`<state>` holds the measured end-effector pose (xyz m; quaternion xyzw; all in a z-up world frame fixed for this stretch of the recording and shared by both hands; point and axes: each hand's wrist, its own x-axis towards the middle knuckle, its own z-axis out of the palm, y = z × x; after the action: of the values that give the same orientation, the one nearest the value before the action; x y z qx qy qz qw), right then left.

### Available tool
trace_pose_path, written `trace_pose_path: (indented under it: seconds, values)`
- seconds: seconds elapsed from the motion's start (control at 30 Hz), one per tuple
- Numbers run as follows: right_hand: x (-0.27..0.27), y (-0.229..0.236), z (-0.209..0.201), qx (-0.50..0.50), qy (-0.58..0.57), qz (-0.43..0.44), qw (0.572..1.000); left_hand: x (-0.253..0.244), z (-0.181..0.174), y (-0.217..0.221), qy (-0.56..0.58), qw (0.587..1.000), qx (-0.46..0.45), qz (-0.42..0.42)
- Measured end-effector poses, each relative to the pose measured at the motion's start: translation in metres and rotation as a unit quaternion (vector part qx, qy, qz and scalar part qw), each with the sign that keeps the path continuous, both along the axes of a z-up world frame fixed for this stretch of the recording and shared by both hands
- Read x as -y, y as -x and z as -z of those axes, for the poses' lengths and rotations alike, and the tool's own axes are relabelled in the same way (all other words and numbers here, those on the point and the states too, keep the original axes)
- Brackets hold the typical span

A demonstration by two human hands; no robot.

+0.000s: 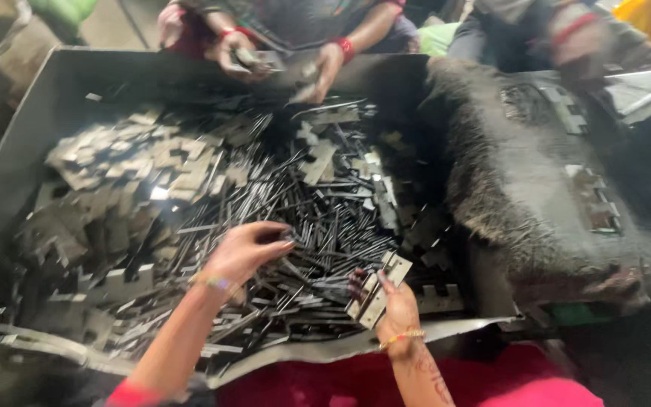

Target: The person assembles small metal components by inserting pins into brackets. They pick up brackets and pins from a large bin, align the parts, and press them together by hand. The assembled units are placed onto a nearby surface.

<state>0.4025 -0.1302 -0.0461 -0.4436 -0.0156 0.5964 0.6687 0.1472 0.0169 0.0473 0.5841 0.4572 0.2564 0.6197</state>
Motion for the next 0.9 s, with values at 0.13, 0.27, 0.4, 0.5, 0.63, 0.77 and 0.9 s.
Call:
trace_pose_path:
  seconds: [0.13,0.27,0.4,0.5,0.63,0.77,0.9]
  values:
    - [0.005,-0.01,0.004,0.005,-0.023,0.046,0.999,0.072,-0.004,0.024,-0.184,0.963,-0.184,-0.071]
    - [0.017,-0.03,-0.008,0.084,-0.062,0.118,0.987,0.083,0.047,-0.055,-0.305,0.833,-0.456,0.07]
    - [0.031,-0.042,-0.028,0.125,-0.056,0.197,0.971,0.03,0.105,-0.194,-0.451,0.81,-0.37,0.047]
    - [0.033,-0.034,-0.035,0.119,-0.062,0.181,0.974,-0.003,0.142,-0.261,-0.714,0.625,-0.301,-0.095]
    - [0.033,-0.032,-0.037,0.109,-0.06,0.2,0.972,-0.041,0.166,-0.298,-0.701,0.545,-0.425,0.176]
    - [0.032,-0.031,-0.038,0.083,-0.059,0.19,0.976,-0.063,0.139,-0.272,-0.64,0.643,-0.363,0.212]
    - [0.031,-0.034,-0.037,0.046,-0.022,0.169,0.984,-0.059,0.091,-0.167,-0.416,0.878,-0.238,-0.017]
